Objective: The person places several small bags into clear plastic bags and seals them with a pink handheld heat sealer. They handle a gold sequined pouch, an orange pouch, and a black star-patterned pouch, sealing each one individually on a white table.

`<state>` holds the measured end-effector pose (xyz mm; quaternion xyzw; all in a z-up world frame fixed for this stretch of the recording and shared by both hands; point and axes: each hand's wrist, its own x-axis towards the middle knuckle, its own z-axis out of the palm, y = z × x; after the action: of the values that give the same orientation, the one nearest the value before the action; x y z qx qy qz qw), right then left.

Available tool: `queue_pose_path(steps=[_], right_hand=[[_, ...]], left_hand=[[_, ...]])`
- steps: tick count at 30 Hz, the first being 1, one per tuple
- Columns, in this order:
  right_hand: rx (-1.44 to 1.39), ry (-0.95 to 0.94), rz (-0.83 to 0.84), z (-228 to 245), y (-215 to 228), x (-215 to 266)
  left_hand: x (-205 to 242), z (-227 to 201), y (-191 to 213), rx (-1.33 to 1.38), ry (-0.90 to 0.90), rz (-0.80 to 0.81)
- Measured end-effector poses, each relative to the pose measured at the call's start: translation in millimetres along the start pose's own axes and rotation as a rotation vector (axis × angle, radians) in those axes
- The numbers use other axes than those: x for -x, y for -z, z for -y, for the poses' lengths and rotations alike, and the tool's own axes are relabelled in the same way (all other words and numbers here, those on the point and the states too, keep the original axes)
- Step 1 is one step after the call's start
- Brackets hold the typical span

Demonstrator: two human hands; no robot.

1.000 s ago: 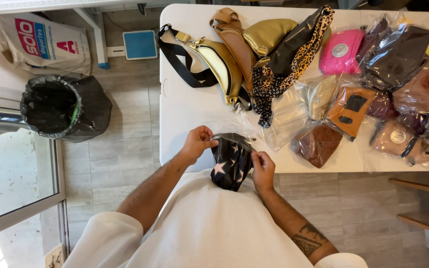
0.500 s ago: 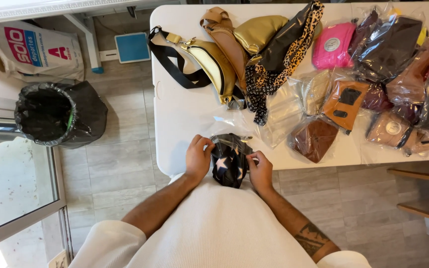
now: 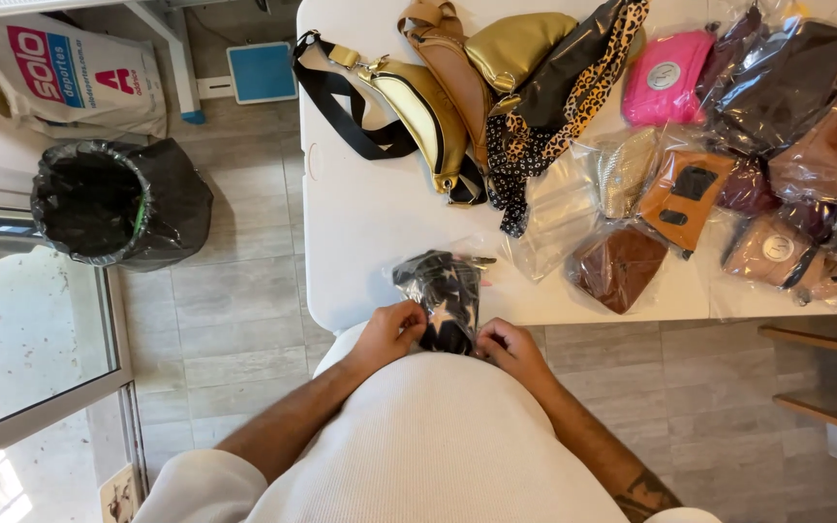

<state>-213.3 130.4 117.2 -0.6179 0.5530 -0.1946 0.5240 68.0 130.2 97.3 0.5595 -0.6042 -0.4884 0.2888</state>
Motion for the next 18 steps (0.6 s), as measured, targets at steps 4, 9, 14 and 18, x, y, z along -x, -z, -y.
queue_pose_path(steps=[4,9,14,18], right_hand=[[-0.309,-0.010,-0.054,39.1,22.4,-9.4],[-0.275,0.164,-0.167,113.6,50.6,-51.6],[0.067,0.207,-0.147,142.0,62.9,-64.0],[0.016,0.324,-0.095,158.8,39.8,-85.9]], left_hand=[[-9.5,-18.7,32.2,0.335,0.113,-0.023],[-43.9,-85.5,80.8,0.022,-0.089,-0.236],[-66.6,-61.8,105.5,-0.440,-0.278,-0.229],[-66.5,-55.7,127.5,-0.864,-0.391,-0.352]])
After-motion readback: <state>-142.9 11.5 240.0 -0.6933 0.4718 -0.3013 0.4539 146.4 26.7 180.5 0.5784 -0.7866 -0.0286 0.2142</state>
